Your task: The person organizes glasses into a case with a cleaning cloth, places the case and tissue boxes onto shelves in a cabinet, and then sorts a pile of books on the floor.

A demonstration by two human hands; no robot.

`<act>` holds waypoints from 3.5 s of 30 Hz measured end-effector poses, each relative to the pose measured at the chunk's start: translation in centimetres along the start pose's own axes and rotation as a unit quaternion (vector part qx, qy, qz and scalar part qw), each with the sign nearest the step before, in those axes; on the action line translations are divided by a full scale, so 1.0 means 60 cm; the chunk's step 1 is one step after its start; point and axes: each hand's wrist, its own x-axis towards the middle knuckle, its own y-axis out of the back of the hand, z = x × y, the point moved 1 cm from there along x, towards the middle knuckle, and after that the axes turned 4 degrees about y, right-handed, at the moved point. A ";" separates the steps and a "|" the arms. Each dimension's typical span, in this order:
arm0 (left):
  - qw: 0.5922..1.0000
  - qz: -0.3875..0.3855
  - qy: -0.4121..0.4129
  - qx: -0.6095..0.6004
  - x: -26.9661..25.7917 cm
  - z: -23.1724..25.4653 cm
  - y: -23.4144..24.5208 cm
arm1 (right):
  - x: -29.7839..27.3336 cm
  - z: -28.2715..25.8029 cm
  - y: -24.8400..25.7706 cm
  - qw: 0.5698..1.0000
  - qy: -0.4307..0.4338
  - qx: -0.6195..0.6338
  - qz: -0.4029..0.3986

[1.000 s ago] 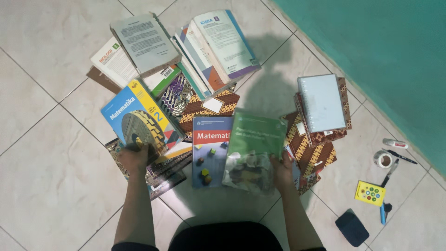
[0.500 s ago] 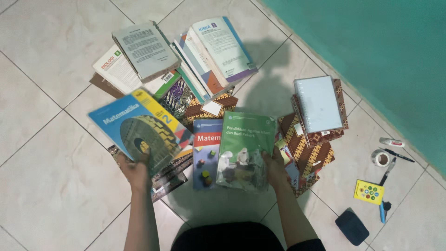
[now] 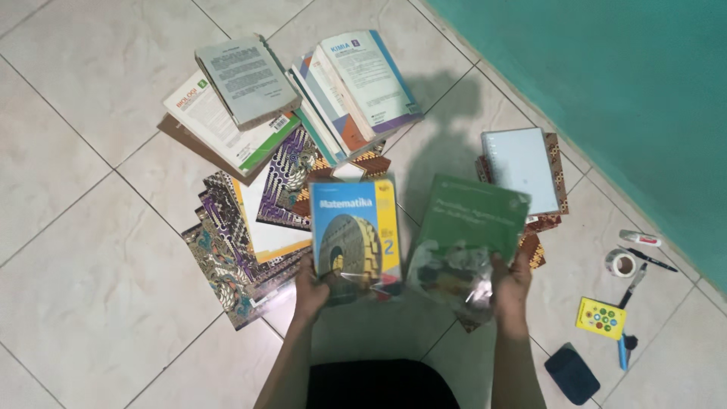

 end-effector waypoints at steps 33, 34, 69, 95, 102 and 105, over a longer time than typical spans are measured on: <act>0.956 -0.039 0.189 0.220 -0.004 0.125 -0.024 | -0.065 0.163 -0.291 0.953 -0.114 -0.088 -0.268; 0.956 -0.038 0.189 0.220 -0.010 0.148 -0.032 | -0.075 0.139 -0.294 0.921 0.026 -0.314 -0.230; 0.934 -0.228 0.220 -0.166 0.042 -0.041 0.019 | -0.157 -0.055 -0.170 0.908 -0.013 -0.129 -0.399; 0.961 -0.149 -0.143 0.186 0.027 -0.074 0.066 | -0.111 -0.072 -0.196 0.849 0.243 -0.154 -0.442; 0.981 -0.178 0.034 0.066 0.028 0.078 0.039 | -0.081 -0.062 -0.213 0.857 0.197 -0.254 -0.403; 0.961 -0.242 0.010 0.135 0.039 0.138 0.052 | -0.081 -0.053 -0.203 0.819 0.256 -0.277 -0.432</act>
